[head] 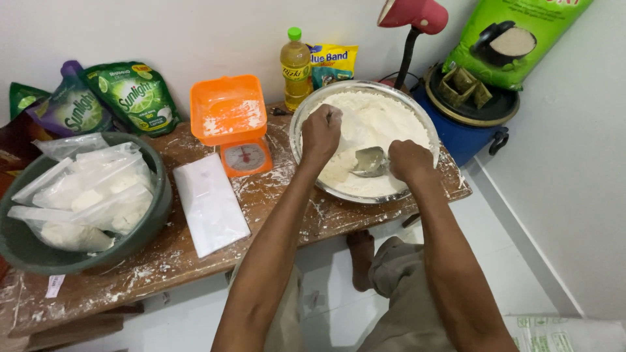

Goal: Measuring and bagging white powder using a scoop and a scale

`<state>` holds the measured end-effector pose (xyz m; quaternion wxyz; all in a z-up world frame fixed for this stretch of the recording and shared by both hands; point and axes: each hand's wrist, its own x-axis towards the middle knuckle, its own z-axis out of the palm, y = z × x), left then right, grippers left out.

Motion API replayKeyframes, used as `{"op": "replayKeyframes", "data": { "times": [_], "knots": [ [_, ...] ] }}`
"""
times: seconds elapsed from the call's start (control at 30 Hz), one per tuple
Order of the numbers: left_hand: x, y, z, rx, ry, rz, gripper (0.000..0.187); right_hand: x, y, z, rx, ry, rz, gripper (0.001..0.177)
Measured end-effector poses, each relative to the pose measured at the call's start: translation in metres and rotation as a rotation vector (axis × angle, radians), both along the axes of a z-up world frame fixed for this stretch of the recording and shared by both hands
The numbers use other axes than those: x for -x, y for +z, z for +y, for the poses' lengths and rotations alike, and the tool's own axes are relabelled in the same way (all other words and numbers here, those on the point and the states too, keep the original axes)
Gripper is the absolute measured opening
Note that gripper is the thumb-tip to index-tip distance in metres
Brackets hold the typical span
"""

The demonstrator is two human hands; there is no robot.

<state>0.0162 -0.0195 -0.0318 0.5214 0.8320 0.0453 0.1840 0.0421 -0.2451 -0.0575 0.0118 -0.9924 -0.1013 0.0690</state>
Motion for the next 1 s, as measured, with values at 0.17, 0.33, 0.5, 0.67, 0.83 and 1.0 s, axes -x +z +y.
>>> {"op": "replayKeyframes", "data": {
  "times": [0.17,0.33,0.5,0.67,0.83,1.0],
  "knots": [
    [0.0,0.0,-0.001,0.1,-0.045,0.035,0.024,0.005,0.007,0.004,0.044,0.017,0.013,0.018],
    [0.0,-0.001,-0.006,0.205,-0.082,0.084,0.023,0.014,0.028,0.01,0.014,0.019,0.039,0.018],
    [0.004,0.006,-0.006,0.358,-0.168,0.063,0.024,0.036,0.071,0.022,-0.695,0.038,-0.026,0.043],
    [-0.003,-0.001,-0.002,0.32,-0.195,0.09,0.024,0.027,0.047,0.041,-0.788,-0.045,-0.027,0.027],
    [0.008,0.012,0.0,-0.106,-0.184,0.355,0.077,0.0,0.015,0.055,-1.018,-0.172,-0.081,0.017],
    [0.004,0.009,-0.004,0.259,-0.071,0.202,0.044,0.019,0.042,0.058,-0.749,-0.18,-0.197,0.029]
  ]
}}
